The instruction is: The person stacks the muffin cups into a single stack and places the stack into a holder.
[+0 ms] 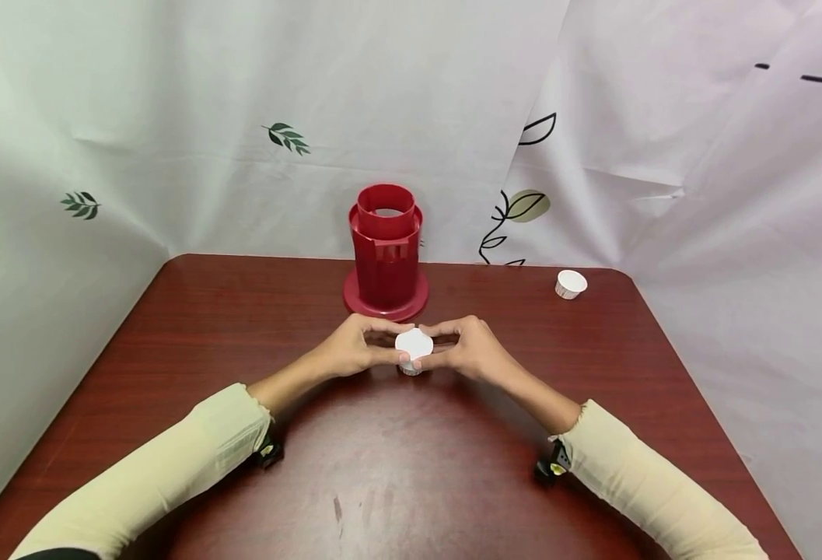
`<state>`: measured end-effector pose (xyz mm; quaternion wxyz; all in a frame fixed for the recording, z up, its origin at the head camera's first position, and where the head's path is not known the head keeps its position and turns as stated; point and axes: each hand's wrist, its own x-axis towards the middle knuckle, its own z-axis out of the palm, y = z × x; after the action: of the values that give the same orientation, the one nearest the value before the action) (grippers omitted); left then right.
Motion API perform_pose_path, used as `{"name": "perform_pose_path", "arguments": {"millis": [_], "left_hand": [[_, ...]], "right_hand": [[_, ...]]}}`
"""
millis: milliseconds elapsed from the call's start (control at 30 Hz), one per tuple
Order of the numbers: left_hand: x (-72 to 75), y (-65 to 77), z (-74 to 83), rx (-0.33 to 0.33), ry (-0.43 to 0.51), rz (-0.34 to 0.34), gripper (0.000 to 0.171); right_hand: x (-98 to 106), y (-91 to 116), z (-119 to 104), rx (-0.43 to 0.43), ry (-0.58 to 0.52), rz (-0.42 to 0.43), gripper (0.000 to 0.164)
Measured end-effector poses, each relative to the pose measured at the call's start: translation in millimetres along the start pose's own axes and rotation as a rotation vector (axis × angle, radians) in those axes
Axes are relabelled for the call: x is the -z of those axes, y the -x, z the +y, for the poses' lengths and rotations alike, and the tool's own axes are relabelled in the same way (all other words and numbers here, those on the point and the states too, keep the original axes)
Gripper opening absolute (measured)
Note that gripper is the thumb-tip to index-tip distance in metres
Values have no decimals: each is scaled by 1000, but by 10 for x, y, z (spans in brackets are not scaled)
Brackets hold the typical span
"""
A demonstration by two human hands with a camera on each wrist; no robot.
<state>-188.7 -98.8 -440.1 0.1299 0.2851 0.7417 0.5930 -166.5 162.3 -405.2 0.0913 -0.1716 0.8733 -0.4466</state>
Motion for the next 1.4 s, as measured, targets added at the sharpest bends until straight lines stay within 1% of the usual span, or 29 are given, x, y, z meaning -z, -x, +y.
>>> {"name": "perform_pose_path", "arguments": {"millis": [167, 367, 600, 733, 967, 1233, 1400], "left_hand": [[2, -4, -18, 3, -2, -6, 49], [13, -4, -14, 3, -3, 4, 48], [14, 19, -13, 22, 25, 9, 47], [6, 13, -29, 19, 35, 4, 44], [12, 12, -28, 25, 41, 2, 44], [7, 19, -13, 9, 19, 0, 46], [6, 19, -27, 7, 11, 6, 45]], "right_hand": [[-2, 1, 5, -9, 12, 7, 53], [5, -4, -3, -2, 26, 3, 57], [10, -17, 13, 13, -39, -38, 61], [16, -10, 40, 22, -47, -39, 63], [30, 2, 54, 48, -7, -24, 62], [107, 7, 126, 24, -15, -29, 66], [191, 7, 160, 24, 20, -12, 66]]}}
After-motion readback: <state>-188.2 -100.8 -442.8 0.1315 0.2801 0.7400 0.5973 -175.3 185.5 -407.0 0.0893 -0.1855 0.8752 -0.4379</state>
